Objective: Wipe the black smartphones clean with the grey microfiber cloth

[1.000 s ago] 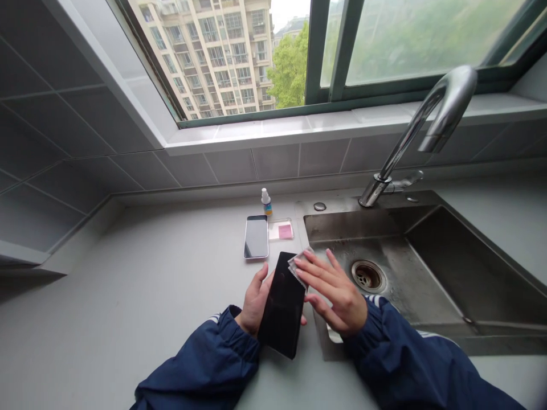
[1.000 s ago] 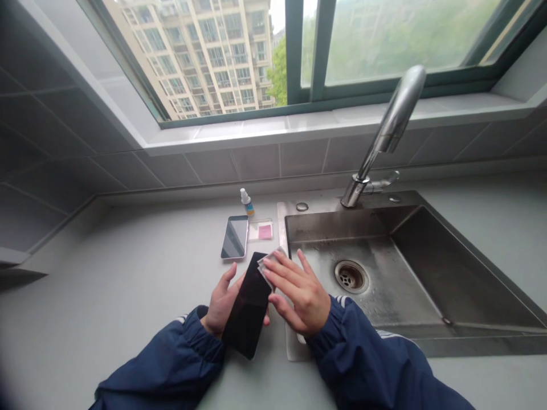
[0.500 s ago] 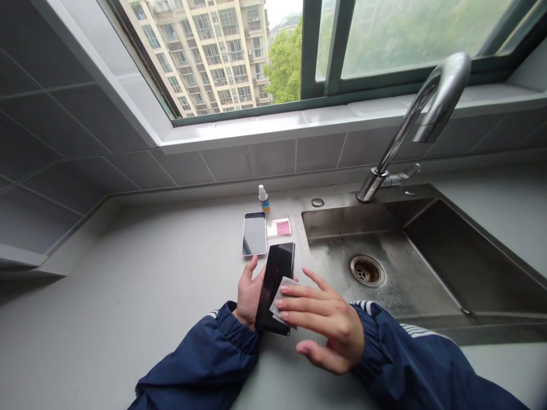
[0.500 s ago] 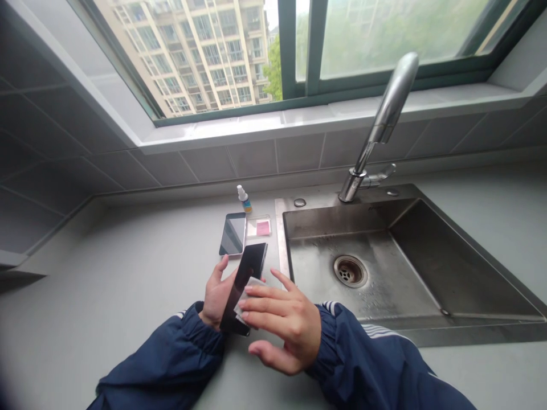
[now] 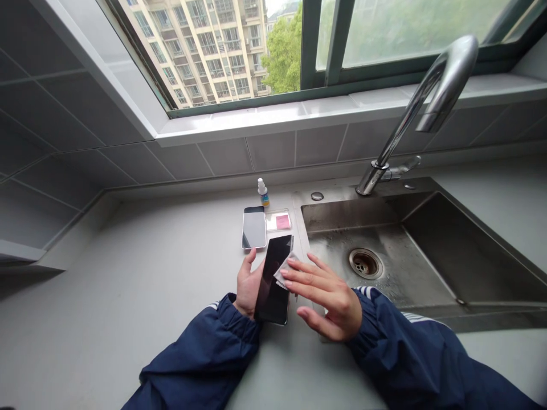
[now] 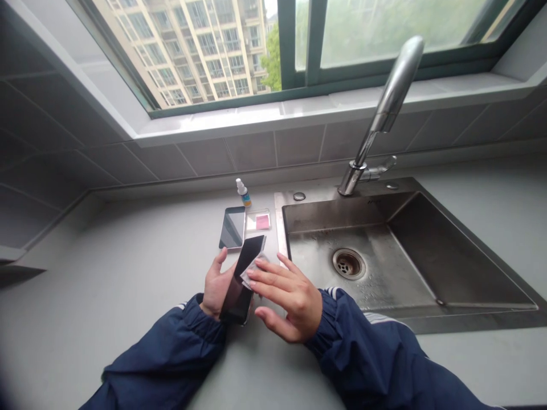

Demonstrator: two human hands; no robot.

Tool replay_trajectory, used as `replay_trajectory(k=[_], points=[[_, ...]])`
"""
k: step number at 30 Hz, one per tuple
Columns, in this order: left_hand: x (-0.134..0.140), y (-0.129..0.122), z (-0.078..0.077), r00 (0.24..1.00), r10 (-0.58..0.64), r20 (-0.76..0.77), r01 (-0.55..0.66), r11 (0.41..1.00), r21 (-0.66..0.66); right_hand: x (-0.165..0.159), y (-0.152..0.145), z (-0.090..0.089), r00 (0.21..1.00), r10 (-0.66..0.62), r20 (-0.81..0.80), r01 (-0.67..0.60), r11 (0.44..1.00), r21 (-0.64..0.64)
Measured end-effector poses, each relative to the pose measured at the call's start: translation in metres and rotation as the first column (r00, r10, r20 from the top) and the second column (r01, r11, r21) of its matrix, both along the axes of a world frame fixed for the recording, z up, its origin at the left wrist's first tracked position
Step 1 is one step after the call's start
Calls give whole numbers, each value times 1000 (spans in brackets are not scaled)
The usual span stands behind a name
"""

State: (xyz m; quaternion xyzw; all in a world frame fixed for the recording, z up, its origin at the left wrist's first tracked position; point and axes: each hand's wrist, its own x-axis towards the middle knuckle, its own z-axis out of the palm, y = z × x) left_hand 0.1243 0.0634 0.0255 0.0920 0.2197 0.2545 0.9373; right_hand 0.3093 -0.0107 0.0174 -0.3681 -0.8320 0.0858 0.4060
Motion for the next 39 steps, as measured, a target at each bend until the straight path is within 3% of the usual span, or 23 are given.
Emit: replay_trajectory(k=[10,18,26,33,39], points=[[-7,3,-7,997,61,-44,-60,998,10,-12,-15,11,986,154,-61,-155,988,-17],[-3,2,-2,998,54,13,-53,998,-35,-5,-5,2,1000,23,-9,-23,1000,-4],[-6,3,-5,996,87,-32,-87,996,23,-15,-16,6,983,181,-43,-181,983,7],[-2,1,-1,997,35,73,-32,998,-51,-7,-8,7,997,69,-21,-69,998,-8],[-5,3,-3,998,24,56,-21,999,-45,-11,-13,9,995,101,-25,-100,995,14]])
